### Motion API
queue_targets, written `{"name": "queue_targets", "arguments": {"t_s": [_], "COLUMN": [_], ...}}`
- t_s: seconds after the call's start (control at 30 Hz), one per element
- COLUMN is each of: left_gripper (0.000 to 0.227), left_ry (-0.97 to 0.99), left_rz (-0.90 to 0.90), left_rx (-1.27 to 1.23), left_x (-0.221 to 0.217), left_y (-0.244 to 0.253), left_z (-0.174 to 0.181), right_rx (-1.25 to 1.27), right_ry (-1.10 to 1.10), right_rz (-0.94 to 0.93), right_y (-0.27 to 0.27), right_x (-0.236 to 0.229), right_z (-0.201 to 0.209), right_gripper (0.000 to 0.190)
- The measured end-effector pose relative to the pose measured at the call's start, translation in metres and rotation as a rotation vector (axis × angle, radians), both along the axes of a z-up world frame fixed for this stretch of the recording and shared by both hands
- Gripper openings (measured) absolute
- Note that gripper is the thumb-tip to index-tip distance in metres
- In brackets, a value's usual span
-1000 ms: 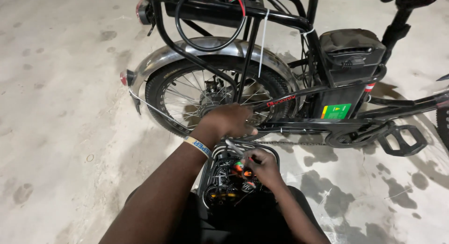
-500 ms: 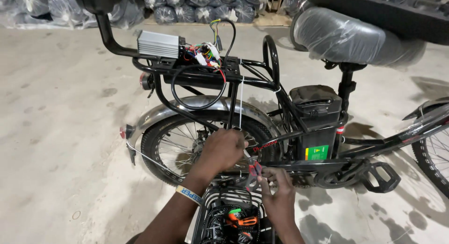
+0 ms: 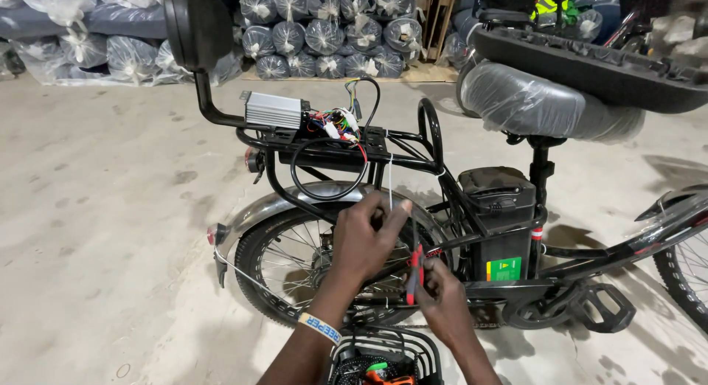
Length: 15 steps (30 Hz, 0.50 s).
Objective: The person organizes and secures wires on the rear rack of an electric bicycle using zip ties and pliers. They then place a black plastic cover over the components on the rack.
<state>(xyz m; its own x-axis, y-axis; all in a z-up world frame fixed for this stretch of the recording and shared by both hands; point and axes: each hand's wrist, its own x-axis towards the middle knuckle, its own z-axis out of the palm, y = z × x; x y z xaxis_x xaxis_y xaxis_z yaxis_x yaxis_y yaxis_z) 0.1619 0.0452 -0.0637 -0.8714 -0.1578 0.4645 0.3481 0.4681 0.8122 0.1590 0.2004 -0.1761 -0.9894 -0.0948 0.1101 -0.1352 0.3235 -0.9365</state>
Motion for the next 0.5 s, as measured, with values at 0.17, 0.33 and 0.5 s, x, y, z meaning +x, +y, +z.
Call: {"name": "queue_targets", "arguments": {"t_s": [0.17, 0.33, 0.5], "left_gripper": [0.03, 0.014, 0.01], "left_ry": [-0.001, 0.101, -0.03], "left_rz": [0.045, 0.159, 0.158], "left_rx": [0.202, 0.28, 0.302], "left_x": [-0.008, -0.03, -0.031], "left_y": [-0.002, -0.002, 0.001], "left_z": [-0.001, -0.017, -0.013], "right_rx": [-0.564, -0.323, 0.405], "right_ry": [-0.075, -0.044, 0.313], "right_rz": [0.337, 0.181, -0.132], "right_y": [0.014, 0.003, -0.023], "right_x": [-0.045, -0.06, -0.053], "right_z": [-0.021, -0.006, 0.0], "right_gripper": [0.028, 0.033, 0.058]}}
